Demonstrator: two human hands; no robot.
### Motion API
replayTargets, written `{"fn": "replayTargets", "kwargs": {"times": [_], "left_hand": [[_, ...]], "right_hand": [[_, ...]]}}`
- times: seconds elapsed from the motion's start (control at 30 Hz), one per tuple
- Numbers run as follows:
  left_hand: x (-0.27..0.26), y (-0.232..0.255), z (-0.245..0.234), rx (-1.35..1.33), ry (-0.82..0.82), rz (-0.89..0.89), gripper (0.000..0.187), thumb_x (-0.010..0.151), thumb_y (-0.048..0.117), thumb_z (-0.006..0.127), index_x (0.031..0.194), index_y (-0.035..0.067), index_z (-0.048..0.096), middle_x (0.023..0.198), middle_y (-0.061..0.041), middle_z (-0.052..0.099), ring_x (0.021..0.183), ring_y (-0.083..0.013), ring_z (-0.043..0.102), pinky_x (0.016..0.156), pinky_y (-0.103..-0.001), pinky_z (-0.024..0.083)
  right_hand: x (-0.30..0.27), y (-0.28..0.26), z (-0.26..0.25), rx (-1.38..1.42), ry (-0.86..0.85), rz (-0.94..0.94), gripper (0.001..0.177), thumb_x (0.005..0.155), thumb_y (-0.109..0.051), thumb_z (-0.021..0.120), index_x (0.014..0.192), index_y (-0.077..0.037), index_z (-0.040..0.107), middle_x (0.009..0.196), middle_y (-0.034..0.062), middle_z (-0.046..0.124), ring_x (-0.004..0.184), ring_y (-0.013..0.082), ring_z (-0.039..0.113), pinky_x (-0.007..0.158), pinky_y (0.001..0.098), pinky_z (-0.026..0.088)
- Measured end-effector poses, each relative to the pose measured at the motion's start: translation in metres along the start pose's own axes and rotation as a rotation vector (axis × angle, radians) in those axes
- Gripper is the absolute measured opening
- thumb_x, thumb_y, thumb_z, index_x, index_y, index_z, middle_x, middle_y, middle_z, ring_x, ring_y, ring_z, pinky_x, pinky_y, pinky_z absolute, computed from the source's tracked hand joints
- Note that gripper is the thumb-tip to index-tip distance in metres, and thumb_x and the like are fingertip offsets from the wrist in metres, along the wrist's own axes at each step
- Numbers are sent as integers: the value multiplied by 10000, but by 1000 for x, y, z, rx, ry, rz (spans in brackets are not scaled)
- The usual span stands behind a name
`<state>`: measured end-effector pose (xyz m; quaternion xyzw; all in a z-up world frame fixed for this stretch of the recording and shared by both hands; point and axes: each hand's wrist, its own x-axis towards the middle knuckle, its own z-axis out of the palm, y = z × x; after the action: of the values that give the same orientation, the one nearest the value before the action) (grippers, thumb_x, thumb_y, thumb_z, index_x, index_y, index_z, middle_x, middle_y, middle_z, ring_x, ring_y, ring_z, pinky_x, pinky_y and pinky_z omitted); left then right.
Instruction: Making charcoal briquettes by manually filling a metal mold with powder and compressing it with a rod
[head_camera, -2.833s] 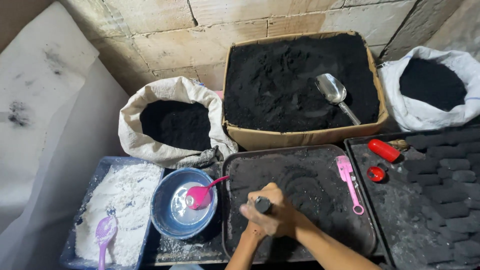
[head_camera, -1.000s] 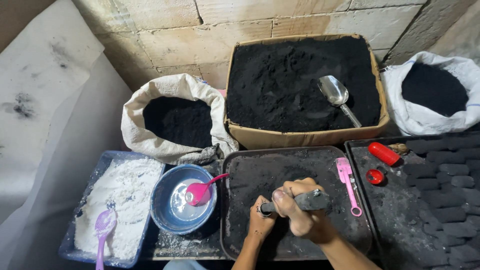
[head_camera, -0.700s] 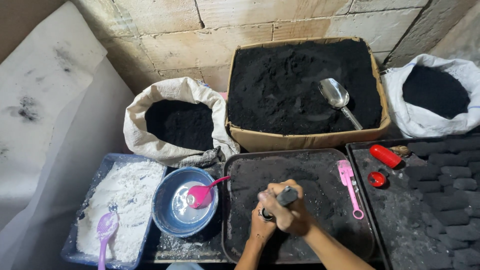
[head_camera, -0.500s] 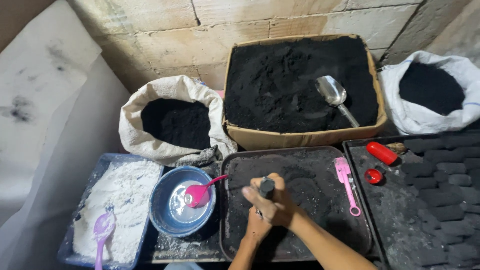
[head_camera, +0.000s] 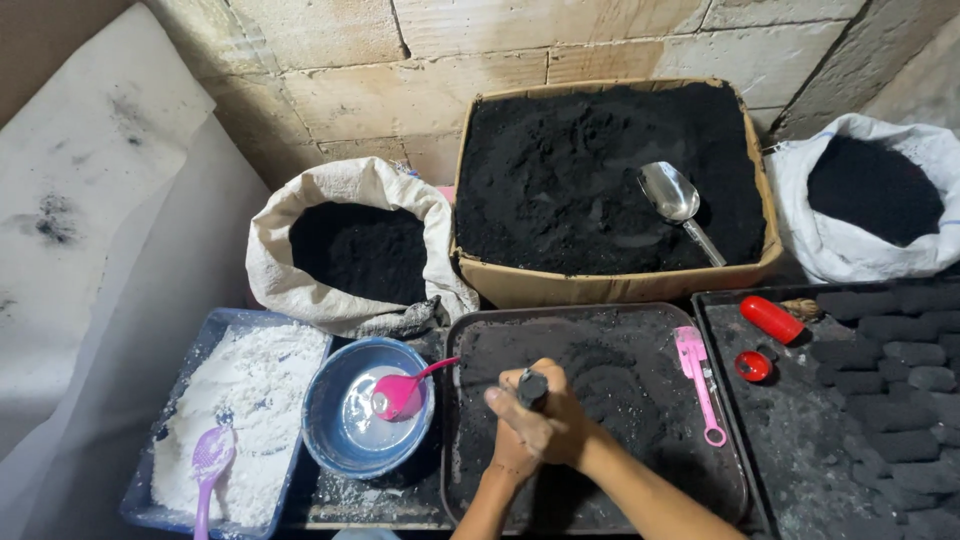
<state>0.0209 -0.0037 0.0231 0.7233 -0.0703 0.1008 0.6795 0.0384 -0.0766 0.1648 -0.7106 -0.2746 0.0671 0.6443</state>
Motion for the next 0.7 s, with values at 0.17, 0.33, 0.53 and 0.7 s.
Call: {"fn": "replayTargets", "kwargs": {"times": [0.17, 0.33, 0.53, 0.7], "left_hand": [[10, 59, -3, -74, -46, 122, 246, 848, 256, 486, 969, 42, 502, 920, -75, 527, 850, -192, 534, 734, -345, 474], [8, 38, 0, -65, -35, 78, 212, 825, 236, 504, 929, 51, 504, 871, -62, 522, 805, -176, 513, 697, -334, 463], [4, 13, 2, -27, 7, 52, 158, 785, 201, 536, 861, 67, 507, 786, -39, 512, 727, -148, 477, 635, -315, 445], [-17, -12, 2, -15, 24, 18, 123, 755, 176, 560, 811, 78, 509, 722, -22, 505, 669, -127, 450, 588, -301, 431]], "right_hand": [[3, -16, -5, 103, -6, 9, 427, 805, -215, 518, 423, -108, 361, 339, -9, 388, 285, 95, 371, 302, 223, 272], [2, -12, -8, 76, -22, 5, 436, 824, -208, 506, 436, -108, 335, 361, -14, 379, 317, 88, 348, 336, 238, 258], [3, -10, -7, 106, 5, -5, 434, 818, -156, 511, 445, -101, 295, 367, -4, 358, 323, 96, 334, 342, 246, 254], [-5, -5, -6, 23, -4, 2, 439, 823, -177, 524, 485, -114, 250, 438, -36, 230, 387, 81, 232, 384, 274, 194]]}}
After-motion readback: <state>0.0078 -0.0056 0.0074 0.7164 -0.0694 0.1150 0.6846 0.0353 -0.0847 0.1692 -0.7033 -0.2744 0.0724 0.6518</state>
